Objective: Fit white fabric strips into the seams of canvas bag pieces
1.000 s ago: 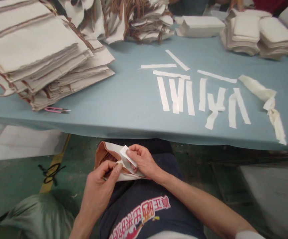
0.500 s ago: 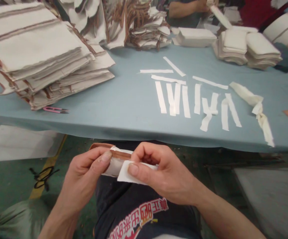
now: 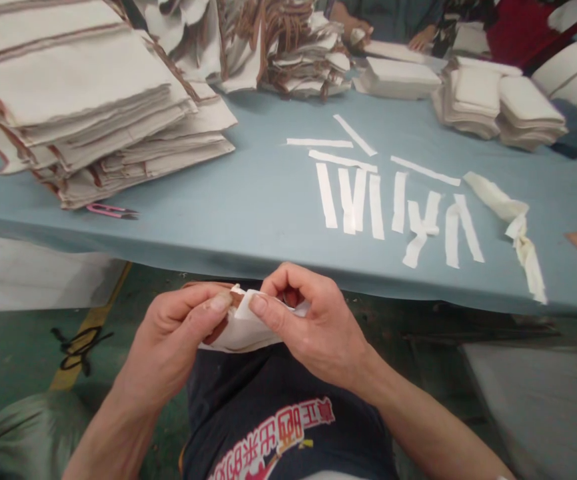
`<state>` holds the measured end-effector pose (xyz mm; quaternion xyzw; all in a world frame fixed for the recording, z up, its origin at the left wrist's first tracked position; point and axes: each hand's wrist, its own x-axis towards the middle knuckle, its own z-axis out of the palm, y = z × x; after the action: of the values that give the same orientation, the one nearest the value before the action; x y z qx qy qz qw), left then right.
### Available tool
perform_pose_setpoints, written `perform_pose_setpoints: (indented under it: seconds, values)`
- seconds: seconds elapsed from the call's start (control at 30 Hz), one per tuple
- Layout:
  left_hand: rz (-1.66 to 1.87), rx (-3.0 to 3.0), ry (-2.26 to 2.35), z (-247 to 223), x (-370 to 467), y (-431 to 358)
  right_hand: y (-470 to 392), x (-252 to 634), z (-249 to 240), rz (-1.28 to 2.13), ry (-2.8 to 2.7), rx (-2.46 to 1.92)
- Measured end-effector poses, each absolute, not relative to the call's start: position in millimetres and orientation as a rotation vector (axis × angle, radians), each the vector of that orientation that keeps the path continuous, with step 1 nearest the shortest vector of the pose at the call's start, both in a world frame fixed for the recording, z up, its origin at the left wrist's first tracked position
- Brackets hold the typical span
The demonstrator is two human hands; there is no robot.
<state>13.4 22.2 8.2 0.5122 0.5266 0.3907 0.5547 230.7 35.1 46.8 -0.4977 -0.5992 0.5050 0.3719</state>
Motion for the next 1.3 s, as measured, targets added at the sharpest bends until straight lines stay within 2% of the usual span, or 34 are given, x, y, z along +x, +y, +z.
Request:
perform_pose_setpoints:
  seconds: [0.93, 1.3]
  values:
    - [1.014, 1.132, 1.311, 3, 18, 14, 41, 219, 46, 1.412, -1.522, -1.517]
    - [0.968, 1.155, 1.287, 11, 11, 20, 35, 215, 49, 1.255, -1.632, -1.549]
